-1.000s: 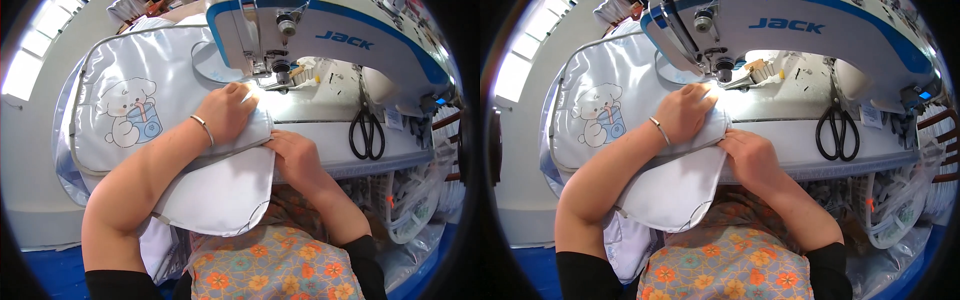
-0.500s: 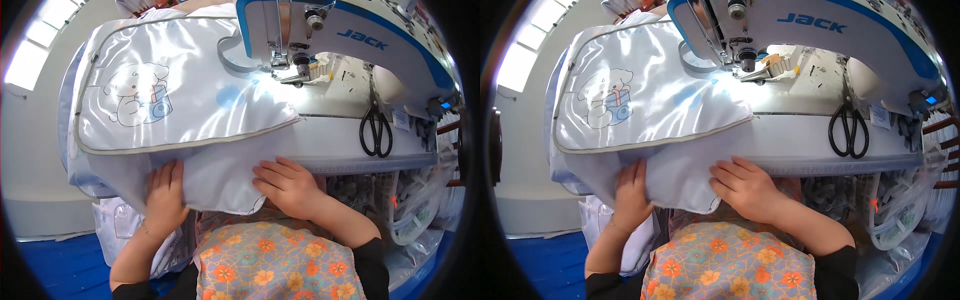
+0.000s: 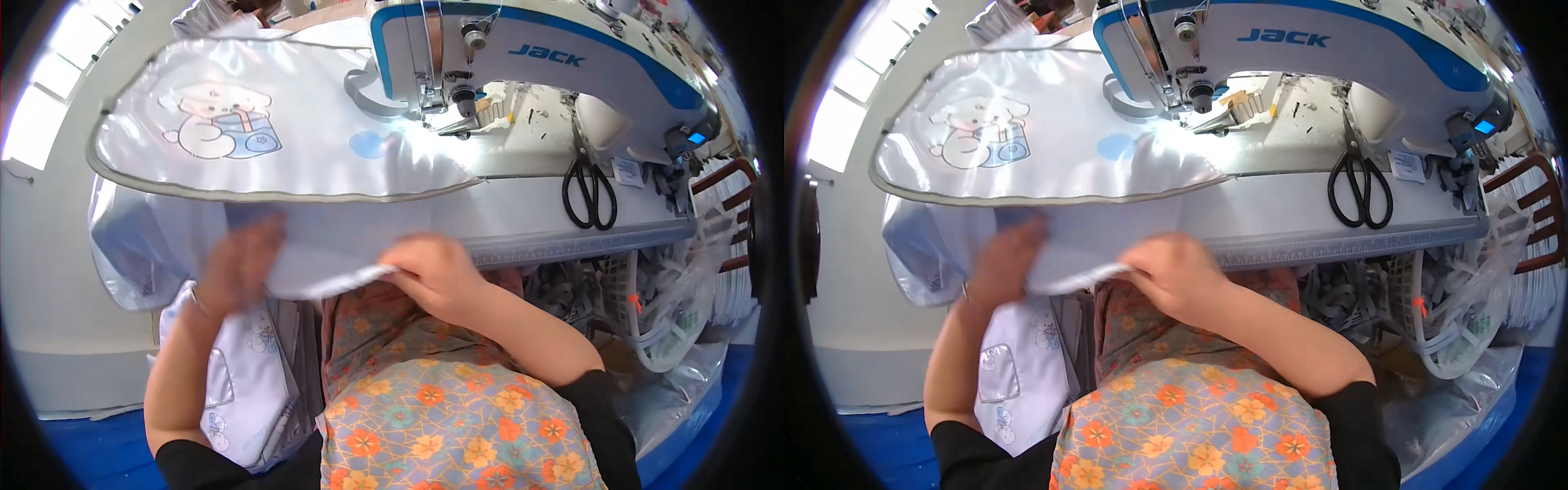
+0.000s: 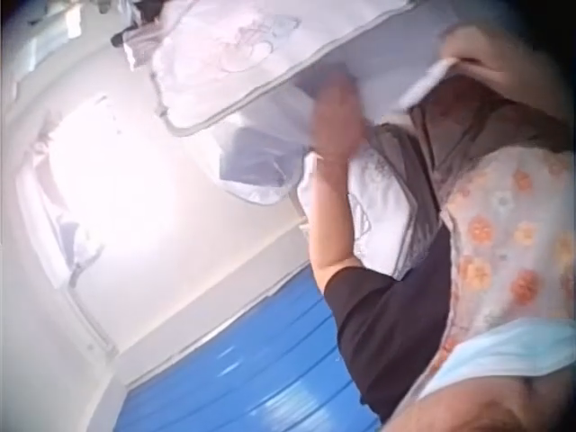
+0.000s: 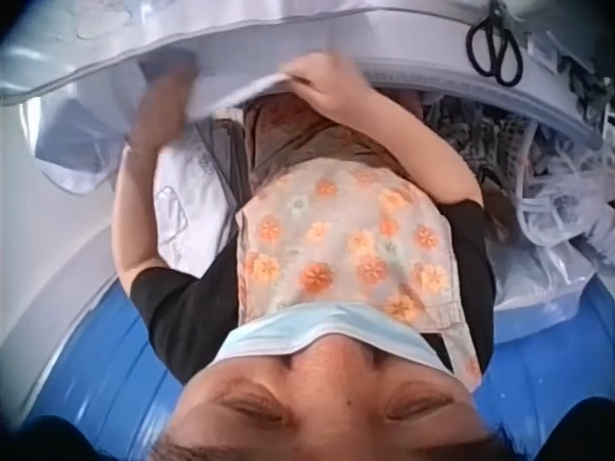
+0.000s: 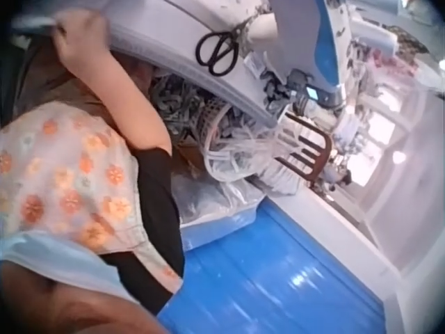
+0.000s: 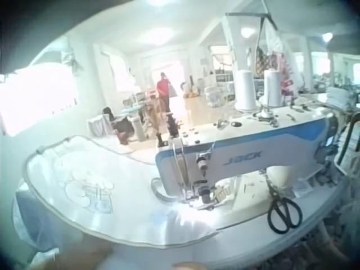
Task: Operating an industrial sewing machine to attach piping and assemble soft goods.
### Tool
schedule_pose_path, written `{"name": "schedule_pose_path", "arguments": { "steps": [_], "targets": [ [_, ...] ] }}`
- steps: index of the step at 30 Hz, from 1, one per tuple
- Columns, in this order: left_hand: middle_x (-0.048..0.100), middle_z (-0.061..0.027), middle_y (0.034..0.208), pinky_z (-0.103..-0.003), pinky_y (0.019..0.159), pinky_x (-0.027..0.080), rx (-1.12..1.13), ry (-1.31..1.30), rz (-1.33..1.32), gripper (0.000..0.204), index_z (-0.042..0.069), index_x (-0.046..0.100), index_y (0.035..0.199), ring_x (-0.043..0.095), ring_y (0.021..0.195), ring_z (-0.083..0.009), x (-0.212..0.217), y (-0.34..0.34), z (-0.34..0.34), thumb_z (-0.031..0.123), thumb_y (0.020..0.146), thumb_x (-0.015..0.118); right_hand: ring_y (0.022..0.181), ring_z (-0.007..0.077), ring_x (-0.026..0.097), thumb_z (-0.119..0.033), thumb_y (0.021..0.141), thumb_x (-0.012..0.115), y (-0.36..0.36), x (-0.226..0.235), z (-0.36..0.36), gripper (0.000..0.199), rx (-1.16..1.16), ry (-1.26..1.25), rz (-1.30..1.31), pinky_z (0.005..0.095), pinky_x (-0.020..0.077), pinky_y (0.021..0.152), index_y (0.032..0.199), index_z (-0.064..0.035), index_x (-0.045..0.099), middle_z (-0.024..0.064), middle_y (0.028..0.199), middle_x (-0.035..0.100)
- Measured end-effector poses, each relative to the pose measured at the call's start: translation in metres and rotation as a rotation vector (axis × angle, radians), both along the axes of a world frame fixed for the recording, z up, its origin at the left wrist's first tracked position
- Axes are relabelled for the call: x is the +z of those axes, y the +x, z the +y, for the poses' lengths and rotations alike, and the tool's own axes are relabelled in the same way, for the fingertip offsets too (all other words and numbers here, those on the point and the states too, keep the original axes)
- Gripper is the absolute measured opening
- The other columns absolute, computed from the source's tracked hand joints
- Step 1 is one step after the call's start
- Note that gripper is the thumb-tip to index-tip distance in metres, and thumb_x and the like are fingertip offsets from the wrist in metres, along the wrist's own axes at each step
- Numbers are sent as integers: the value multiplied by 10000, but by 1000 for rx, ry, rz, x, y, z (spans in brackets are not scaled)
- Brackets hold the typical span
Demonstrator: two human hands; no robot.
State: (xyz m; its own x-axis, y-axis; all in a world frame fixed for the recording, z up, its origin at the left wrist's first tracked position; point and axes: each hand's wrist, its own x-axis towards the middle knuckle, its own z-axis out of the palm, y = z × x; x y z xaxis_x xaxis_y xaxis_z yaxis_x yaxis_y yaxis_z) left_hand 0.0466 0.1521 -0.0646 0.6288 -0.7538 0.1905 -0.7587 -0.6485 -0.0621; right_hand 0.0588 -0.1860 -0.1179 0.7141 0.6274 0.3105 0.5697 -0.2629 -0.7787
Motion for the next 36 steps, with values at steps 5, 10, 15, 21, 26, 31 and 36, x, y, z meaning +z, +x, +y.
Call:
{"name": "schedule_pose_path", "arguments": {
  "steps": [5, 10, 15, 21, 26, 31, 36],
  "targets": [
    [580, -205, 1343, -506, 1070, 433, -98, -137, 470, 613, -12, 632, 1214, 564, 1247, -374, 63, -38, -115, 433, 809, 752, 945, 329, 680, -80, 890, 672, -6, -26, -41, 148, -51, 155, 107, 409, 505, 920, 1027, -36, 708, 124, 1013, 723],
    [616, -187, 1299, -442, 1080, 438, 74, -227, -89, 364, -8, 667, 1161, 605, 1187, -327, 17, 59, -210, 86, 810, 664, 814, 354, 627, -114, 873, 692, -6, -25, -44, 126, -91, 267, 26, 435, 497, 820, 971, -36, 708, 133, 841, 676],
    [644, -147, 1276, -437, 1054, 456, 79, -258, 22, 338, 7, 685, 1146, 607, 1182, -322, -47, 86, -177, 91, 819, 661, 978, 298, 691, -130, 899, 663, -5, -27, -47, 114, 29, 134, 68, 485, 459, 1017, 976, -60, 710, 90, 974, 739],
    [683, -106, 1210, -421, 977, 500, 208, -447, 54, 262, 42, 709, 1121, 640, 1115, -309, -51, 70, -186, 80, 868, 652, 969, 308, 691, -122, 876, 674, -3, -30, -41, 109, 2, 105, -2, 477, 466, 1014, 964, -66, 704, 84, 1013, 735],
    [680, -115, 1186, -413, 879, 540, 219, -447, 105, 230, 32, 710, 1086, 658, 1040, -319, -39, 78, -189, 95, 871, 658, 1032, 351, 669, 6, 829, 642, 9, -7, -56, 203, 4, 199, 325, 431, 503, 984, 1019, -44, 692, 133, 1070, 711],
    [680, -132, 1072, -428, 808, 548, 370, -95, 211, 187, -5, 671, 983, 659, 942, -338, -26, 95, -194, 112, 837, 658, 1154, 380, 607, 50, 794, 604, 36, -14, -42, 340, -344, -108, -361, 447, 516, 988, 1124, -3, 665, 180, 1216, 642],
    [670, -147, 998, -416, 771, 550, 310, -272, -23, 172, 10, 667, 921, 658, 943, -311, -34, 119, -202, 109, 780, 664, 1182, 377, 595, 36, 792, 593, 32, -23, -43, 367, -312, -195, -408, 448, 513, 1000, 1154, 33, 651, 194, 1236, 636]
  ]
}}
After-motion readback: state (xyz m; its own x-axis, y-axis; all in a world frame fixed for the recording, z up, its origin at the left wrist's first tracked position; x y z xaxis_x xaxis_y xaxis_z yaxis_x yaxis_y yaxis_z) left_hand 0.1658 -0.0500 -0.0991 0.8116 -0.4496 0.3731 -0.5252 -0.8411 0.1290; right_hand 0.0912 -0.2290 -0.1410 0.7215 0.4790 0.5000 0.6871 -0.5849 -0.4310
